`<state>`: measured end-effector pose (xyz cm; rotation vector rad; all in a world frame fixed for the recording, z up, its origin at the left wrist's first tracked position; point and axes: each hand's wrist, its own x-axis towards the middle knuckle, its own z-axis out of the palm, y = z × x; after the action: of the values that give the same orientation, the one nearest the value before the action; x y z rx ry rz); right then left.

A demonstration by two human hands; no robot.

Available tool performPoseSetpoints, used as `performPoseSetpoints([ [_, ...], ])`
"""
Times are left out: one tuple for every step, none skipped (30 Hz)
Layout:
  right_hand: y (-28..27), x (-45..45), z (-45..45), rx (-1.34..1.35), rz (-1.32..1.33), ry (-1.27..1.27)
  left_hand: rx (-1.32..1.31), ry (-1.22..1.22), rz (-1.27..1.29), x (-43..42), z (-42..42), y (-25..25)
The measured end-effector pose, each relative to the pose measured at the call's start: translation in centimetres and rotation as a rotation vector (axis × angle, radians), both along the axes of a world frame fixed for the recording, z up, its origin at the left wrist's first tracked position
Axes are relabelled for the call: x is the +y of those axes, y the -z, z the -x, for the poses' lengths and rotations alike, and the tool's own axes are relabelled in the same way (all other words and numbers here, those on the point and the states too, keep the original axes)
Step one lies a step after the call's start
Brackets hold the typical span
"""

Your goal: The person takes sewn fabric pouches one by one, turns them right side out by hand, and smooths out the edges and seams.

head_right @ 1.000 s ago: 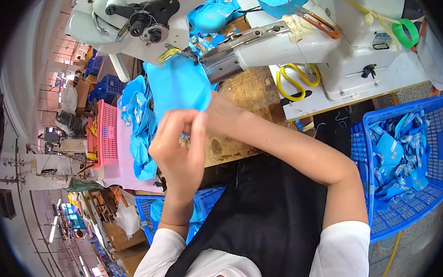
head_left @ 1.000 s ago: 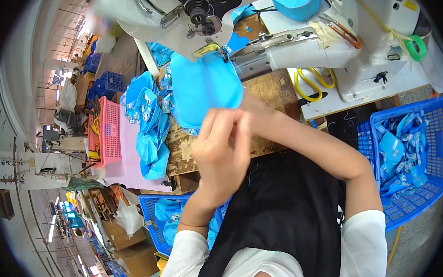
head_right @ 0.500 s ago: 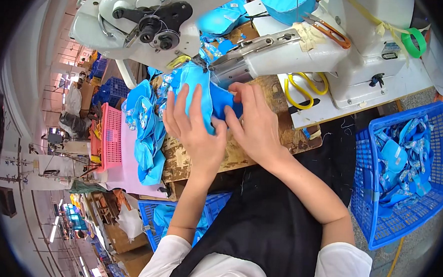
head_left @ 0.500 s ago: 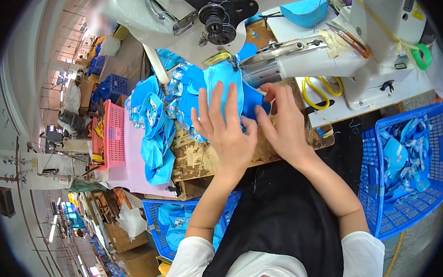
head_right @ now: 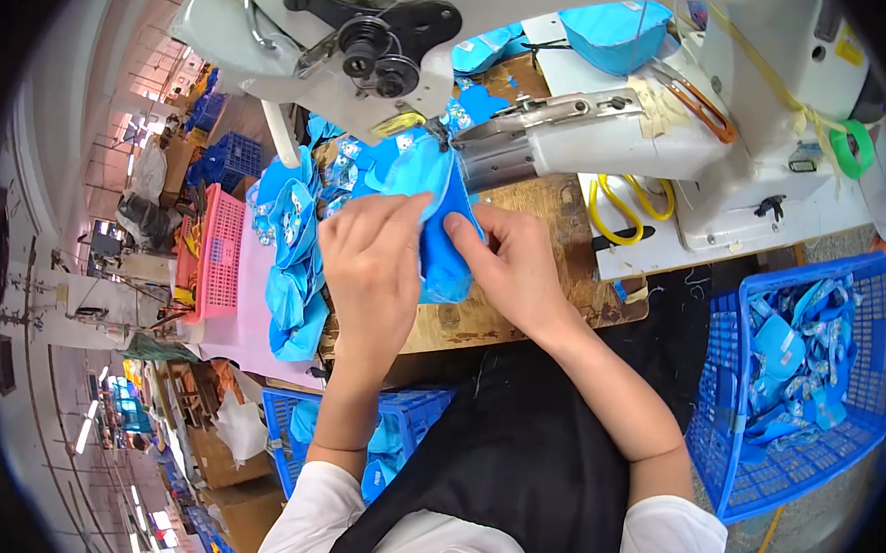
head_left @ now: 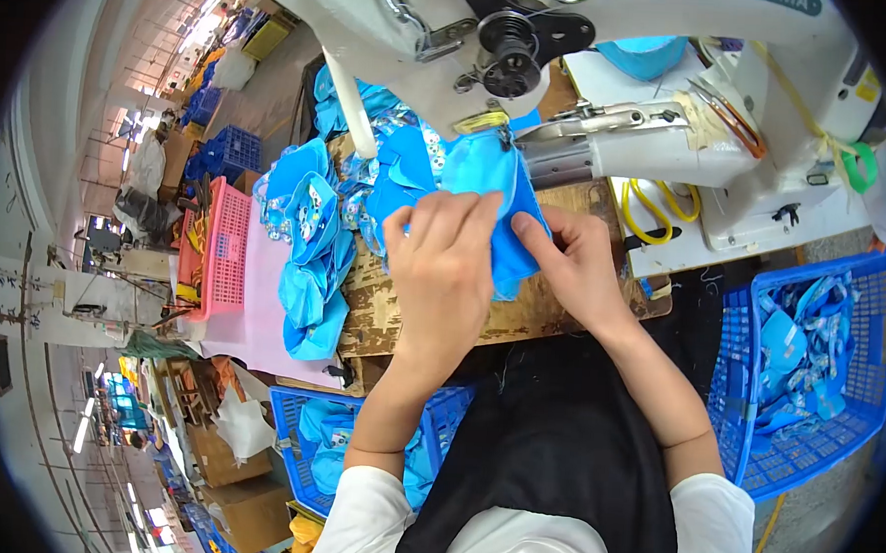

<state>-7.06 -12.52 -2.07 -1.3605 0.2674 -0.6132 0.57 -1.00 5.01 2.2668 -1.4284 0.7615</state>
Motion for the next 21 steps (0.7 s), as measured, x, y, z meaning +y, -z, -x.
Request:
performPoseSetpoints([
  [0.1, 0.2, -0.1, -0.007, 0.030, 0.019, -0.001, 0.010, -0.021, -0.1, 0.2, -0.1],
  [0.2, 0.4, -0.2, -0.012, 0.058, 0.039, 0.000, 0.021, -0.043, -0.3, 0.4, -0.1],
  [0.2, 0.6, -0.3, -0.018, 0.087, 0.060, 0.001, 0.034, -0.065, -0.4, 0.5, -0.1],
  [0.2, 0.6, -0.4, -0.023, 0.115, 0.084, 0.002, 0.050, -0.088, -0.6, 0.6, 0.0],
  [0.1, 0.5, -0.4, -0.018, 0.122, 0.083, 0.007, 0.050, -0.081, -0.7, 0.6, 0.1],
  [0.0, 0.5, -0.4, -0.007, 0.127, 0.082, 0.017, 0.050, -0.067, -0.7, 0.5, 0.2],
  [-0.1, 0.5, -0.3, 0.004, 0.128, 0.083, 0.027, 0.052, -0.057, -0.7, 0.4, 0.2],
  [-0.1, 0.5, -0.3, 0.015, 0.125, 0.085, 0.036, 0.055, -0.050, -0.6, 0.3, 0.3],
  [-0.2, 0.5, -0.3, 0.024, 0.122, 0.088, 0.043, 0.059, -0.045, -0.6, 0.3, 0.3],
  [-0.3, 0.6, -0.3, 0.026, 0.119, 0.093, 0.046, 0.063, -0.048, -0.6, 0.2, 0.3],
  [-0.3, 0.6, -0.2, 0.052, 0.145, 0.094, 0.054, 0.064, -0.053, -0.6, 0.2, 0.3],
  [-0.4, 0.7, -0.1, 0.079, 0.169, 0.095, 0.063, 0.065, -0.061, -0.6, 0.2, 0.2],
  [-0.4, 0.7, 0.0, 0.106, 0.192, 0.098, 0.073, 0.068, -0.069, -0.7, 0.2, 0.2],
  [-0.5, 0.7, 0.2, 0.134, 0.214, 0.103, 0.083, 0.072, -0.078, -0.7, 0.3, 0.2],
  [-0.7, 0.8, 0.3, 0.140, 0.204, 0.113, 0.087, 0.084, -0.088, -0.7, 0.2, 0.3],
  [-1.1, 0.8, 0.3, 0.131, 0.225, 0.116, 0.111, 0.079, -0.074, -0.7, 0.2, 0.3],
  [-1.5, 0.8, 0.3, 0.123, 0.246, 0.121, 0.134, 0.074, -0.062, -0.6, 0.1, 0.4],
  [-1.8, 0.8, 0.3, 0.114, 0.265, 0.126, 0.158, 0.070, -0.051, -0.6, 0.0, 0.5],
  [-1.9, 0.8, 0.3, 0.105, 0.284, 0.133, 0.180, 0.067, -0.041, -0.7, 0.0, 0.5],
  [-1.8, 0.8, 0.3, 0.110, 0.270, 0.149, 0.181, 0.083, -0.057, -0.7, 0.0, 0.6],
  [-1.6, 0.8, 0.3, 0.114, 0.283, 0.147, 0.194, 0.083, -0.043, -0.8, 0.0, 0.7],
])
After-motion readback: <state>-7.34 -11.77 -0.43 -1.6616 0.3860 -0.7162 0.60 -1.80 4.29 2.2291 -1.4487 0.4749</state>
